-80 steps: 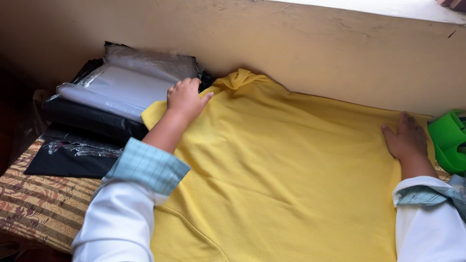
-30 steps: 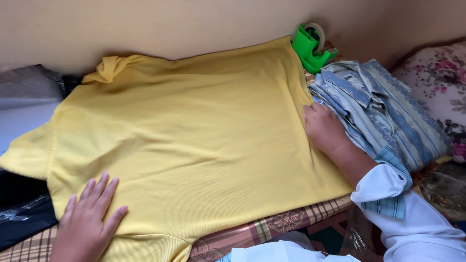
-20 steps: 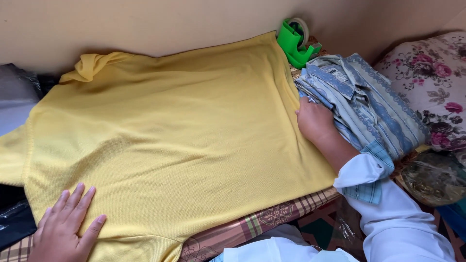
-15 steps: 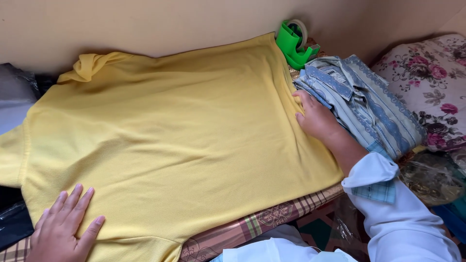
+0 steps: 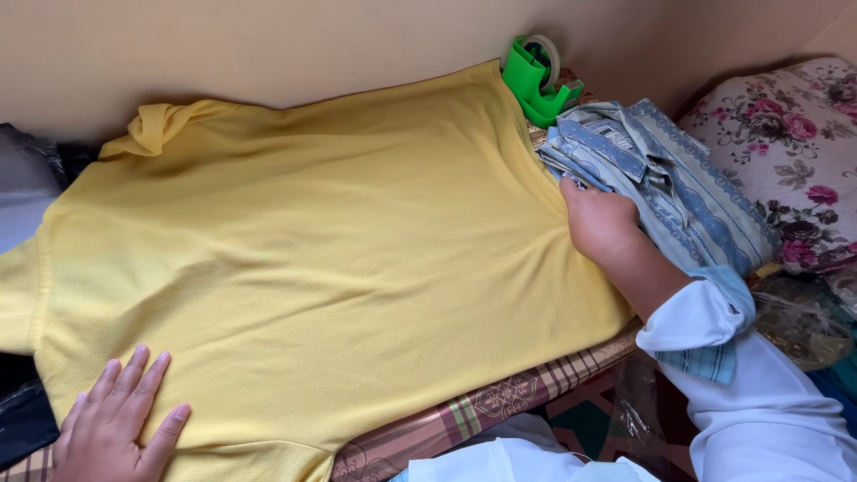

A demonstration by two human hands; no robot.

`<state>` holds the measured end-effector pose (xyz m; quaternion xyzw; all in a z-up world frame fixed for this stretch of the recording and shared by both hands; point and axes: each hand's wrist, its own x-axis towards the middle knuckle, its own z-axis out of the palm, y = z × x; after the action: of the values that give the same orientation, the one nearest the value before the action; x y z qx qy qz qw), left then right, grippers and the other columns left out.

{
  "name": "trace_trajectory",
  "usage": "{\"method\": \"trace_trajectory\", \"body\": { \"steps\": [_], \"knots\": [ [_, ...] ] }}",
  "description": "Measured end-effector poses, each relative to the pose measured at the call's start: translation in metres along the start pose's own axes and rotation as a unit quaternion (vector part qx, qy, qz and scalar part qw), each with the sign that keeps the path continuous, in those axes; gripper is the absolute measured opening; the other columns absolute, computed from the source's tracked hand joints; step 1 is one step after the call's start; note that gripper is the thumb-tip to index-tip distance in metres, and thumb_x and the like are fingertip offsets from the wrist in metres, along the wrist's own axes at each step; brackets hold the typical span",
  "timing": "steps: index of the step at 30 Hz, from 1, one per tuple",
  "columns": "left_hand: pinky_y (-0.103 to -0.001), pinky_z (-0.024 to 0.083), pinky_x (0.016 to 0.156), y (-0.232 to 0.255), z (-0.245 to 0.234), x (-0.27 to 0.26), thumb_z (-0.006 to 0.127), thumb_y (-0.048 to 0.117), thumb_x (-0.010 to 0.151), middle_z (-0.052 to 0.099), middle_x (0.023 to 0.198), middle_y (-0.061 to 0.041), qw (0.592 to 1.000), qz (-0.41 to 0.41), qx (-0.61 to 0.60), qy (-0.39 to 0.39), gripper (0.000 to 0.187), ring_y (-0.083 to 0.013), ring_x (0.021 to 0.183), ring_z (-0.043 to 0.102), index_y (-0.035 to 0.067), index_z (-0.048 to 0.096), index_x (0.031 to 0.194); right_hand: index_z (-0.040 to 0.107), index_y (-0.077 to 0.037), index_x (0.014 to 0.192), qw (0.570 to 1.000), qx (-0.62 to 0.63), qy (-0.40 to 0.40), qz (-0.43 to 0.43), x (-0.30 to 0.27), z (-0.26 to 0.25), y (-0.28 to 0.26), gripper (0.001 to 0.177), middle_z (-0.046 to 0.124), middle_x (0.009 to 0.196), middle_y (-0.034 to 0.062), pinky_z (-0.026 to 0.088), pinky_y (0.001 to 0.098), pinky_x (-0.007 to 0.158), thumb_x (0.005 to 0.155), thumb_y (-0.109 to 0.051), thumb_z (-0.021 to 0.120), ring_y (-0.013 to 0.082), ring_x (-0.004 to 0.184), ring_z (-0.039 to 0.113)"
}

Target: Folding a yellow polo shirt on a table.

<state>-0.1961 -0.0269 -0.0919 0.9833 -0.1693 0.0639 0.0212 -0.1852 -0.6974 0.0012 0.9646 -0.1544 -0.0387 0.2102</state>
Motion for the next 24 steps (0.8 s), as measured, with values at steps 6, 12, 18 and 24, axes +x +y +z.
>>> {"method": "trace_trajectory", "body": {
  "steps": [6,12,18,24],
  "knots": [
    [-0.066,0.022,0.123,0.013,-0.013,-0.005,0.052,0.053,0.084,0.044,0.164,-0.013,0.997,0.023,-0.045,0.053,0.071,-0.0383,0.158,0.033,0.021,0.052,0.147,0.039,-0.019,0.144,0.994,-0.028,0.081,-0.066,-0.023,-0.011,0.001,0.058,0.061,0.124,0.0117,0.055,0.0352,0.065,0.091,-0.006,0.056,0.0254,0.085,0.064],
    [-0.065,0.020,0.131,0.044,-0.021,-0.006,0.045,0.054,0.089,0.042,0.162,-0.008,0.980,0.172,-0.041,0.095,0.062,-0.0326,0.153,0.036,0.021,0.050,0.141,0.010,-0.014,0.162,0.928,0.235,0.048,-0.284,-0.087,-0.001,-0.050,0.079,0.001,0.171,0.0073,0.003,0.0489,0.123,0.100,-0.057,0.032,0.0309,0.154,-0.006],
    [-0.053,0.026,0.122,0.022,0.028,-0.028,0.040,0.086,0.074,0.028,0.170,0.009,0.984,0.159,0.069,0.041,0.098,-0.0198,0.156,0.026,0.037,0.029,0.158,-0.004,-0.018,0.160,0.946,0.222,-0.048,-0.231,-0.093,0.015,-0.033,0.086,-0.012,0.171,0.0013,-0.002,0.0464,0.124,0.095,-0.069,0.020,0.0226,0.154,-0.011],
    [-0.051,0.022,0.122,0.035,0.005,-0.040,0.042,0.077,0.080,0.029,0.169,0.005,0.992,0.119,0.034,0.033,0.093,-0.0225,0.156,0.025,0.030,0.029,0.160,0.004,-0.011,0.162,0.952,0.246,0.006,-0.182,-0.088,0.045,-0.003,0.092,0.000,0.172,0.0063,0.007,0.0422,0.124,0.094,-0.067,0.029,0.0247,0.156,-0.001]
  ]
}}
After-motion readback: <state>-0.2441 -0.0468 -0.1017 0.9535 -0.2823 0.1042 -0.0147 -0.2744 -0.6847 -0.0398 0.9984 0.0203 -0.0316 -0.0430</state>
